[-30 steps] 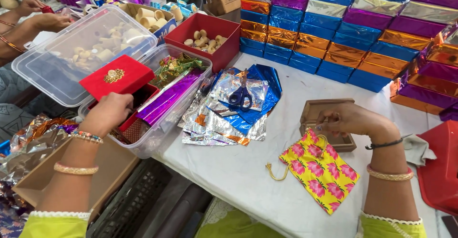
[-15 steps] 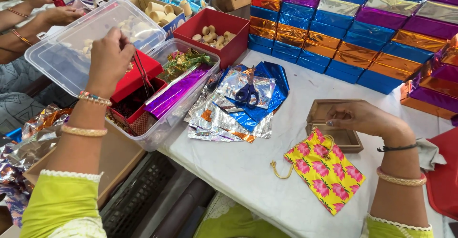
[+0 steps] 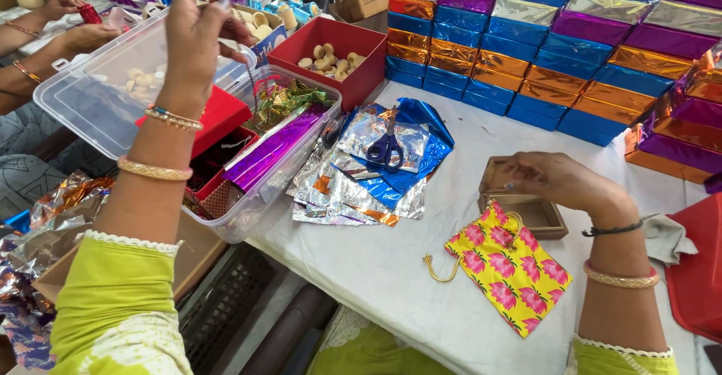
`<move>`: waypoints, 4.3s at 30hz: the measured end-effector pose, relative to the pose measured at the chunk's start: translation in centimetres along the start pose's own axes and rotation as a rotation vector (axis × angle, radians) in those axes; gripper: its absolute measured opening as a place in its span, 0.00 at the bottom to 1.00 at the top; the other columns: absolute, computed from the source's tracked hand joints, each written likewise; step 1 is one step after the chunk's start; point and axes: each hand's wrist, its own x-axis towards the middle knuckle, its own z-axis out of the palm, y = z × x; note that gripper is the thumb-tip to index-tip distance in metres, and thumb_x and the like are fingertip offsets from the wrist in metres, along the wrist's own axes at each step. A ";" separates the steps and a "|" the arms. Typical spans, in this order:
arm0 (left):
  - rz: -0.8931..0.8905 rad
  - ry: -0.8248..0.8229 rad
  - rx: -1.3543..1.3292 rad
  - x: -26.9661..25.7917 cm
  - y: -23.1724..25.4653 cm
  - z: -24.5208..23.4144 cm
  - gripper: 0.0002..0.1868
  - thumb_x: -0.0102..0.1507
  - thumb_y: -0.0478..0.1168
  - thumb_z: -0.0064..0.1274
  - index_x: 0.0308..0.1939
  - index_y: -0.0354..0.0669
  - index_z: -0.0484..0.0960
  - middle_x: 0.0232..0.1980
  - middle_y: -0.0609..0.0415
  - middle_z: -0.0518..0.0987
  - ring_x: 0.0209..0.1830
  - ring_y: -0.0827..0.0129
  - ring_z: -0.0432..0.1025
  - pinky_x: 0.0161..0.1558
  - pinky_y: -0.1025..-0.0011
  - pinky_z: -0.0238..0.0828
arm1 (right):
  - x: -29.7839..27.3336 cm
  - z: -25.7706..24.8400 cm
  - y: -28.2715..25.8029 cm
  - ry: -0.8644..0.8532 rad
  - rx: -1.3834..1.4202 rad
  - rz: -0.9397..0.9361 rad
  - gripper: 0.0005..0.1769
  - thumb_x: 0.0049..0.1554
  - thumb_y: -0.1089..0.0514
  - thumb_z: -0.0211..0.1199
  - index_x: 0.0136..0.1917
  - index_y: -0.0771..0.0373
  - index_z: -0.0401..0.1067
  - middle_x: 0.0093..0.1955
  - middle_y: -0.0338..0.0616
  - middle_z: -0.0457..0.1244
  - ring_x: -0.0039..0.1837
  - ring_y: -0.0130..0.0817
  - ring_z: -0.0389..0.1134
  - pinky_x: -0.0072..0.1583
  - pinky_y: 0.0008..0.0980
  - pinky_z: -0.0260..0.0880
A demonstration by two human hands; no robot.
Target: The person wraps a small wooden box with shiny blue foil, securing it with tape. They then place a small yellow floral pouch inside another wooden box and wrap that box with shiny orange foil, securing it with tape.
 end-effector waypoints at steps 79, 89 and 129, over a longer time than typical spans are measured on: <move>0.256 -0.673 0.346 -7.3 -4.0 36.6 0.15 0.57 0.45 0.65 0.42 0.44 0.77 0.35 0.51 0.81 0.42 0.53 0.75 0.43 0.56 0.71 | 2.5 1.1 3.2 0.416 1.143 0.055 0.10 0.62 0.56 0.60 0.55 0.63 0.68 0.47 0.32 0.67 0.47 0.18 0.69 0.46 0.20 0.72; 0.661 -0.712 0.472 -9.6 -2.6 38.2 0.18 0.58 0.32 0.53 0.49 0.59 0.80 0.39 0.63 0.83 0.47 0.65 0.75 0.47 0.53 0.58 | 0.1 -1.6 2.0 0.632 0.962 -0.104 0.18 0.65 0.63 0.52 0.67 0.57 0.63 0.55 0.36 0.64 0.52 0.23 0.68 0.56 0.25 0.74; 0.308 -0.440 -0.268 -6.7 -6.6 37.3 0.15 0.59 0.35 0.68 0.38 0.38 0.74 0.41 0.56 0.74 0.41 0.72 0.72 0.40 0.72 0.75 | -0.2 -1.4 -0.4 0.455 0.112 0.071 0.26 0.51 0.56 0.73 0.58 0.64 0.67 0.46 0.44 0.68 0.48 0.32 0.68 0.49 0.35 0.69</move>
